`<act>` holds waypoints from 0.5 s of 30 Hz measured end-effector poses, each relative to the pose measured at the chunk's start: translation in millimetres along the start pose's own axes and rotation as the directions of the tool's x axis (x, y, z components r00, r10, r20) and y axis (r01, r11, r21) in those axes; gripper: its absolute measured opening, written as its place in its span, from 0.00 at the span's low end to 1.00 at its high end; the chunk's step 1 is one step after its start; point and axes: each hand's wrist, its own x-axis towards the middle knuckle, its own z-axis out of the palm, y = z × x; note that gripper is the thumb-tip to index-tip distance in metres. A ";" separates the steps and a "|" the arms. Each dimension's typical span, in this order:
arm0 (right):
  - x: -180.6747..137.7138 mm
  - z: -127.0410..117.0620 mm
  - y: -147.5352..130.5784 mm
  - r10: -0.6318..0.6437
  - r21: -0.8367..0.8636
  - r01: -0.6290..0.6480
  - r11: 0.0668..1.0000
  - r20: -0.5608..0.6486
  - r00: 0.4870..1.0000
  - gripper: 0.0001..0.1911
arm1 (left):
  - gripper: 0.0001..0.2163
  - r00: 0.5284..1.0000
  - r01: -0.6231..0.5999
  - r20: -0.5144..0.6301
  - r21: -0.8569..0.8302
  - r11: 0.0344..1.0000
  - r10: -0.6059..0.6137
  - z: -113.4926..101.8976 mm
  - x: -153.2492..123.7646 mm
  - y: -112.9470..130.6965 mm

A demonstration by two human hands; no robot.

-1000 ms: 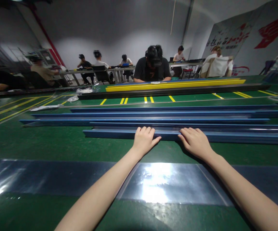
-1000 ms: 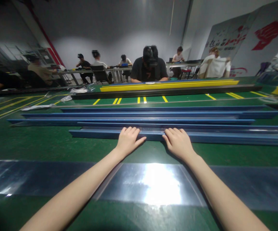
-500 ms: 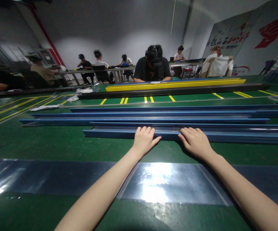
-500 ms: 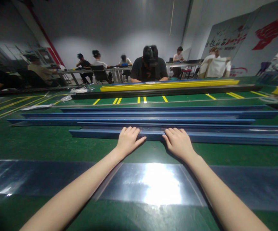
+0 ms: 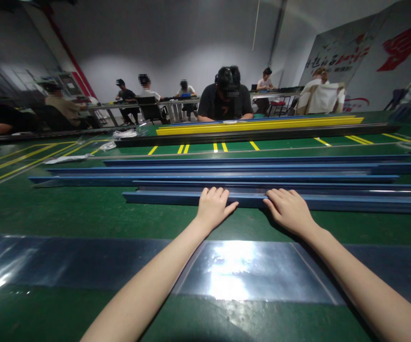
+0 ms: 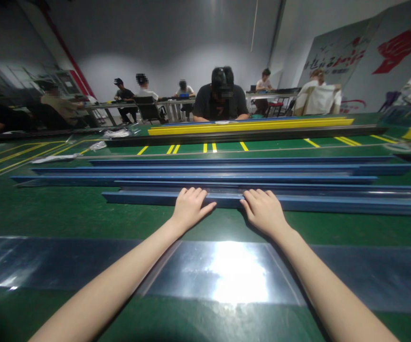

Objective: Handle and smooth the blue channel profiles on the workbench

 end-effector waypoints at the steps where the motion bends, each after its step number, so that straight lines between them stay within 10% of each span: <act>1: 0.0 0.0 0.1 0.001 0.005 -0.001 1.000 0.001 1.000 0.16 | 0.16 1.000 0.000 0.000 -0.001 1.000 0.000 -0.1 0.0 0.0; 15: 0.0 -0.6 -0.3 0.003 0.003 -0.003 1.000 0.003 1.000 0.16 | 0.16 1.000 0.001 0.002 -0.006 1.000 -0.001 1.3 -0.2 -0.2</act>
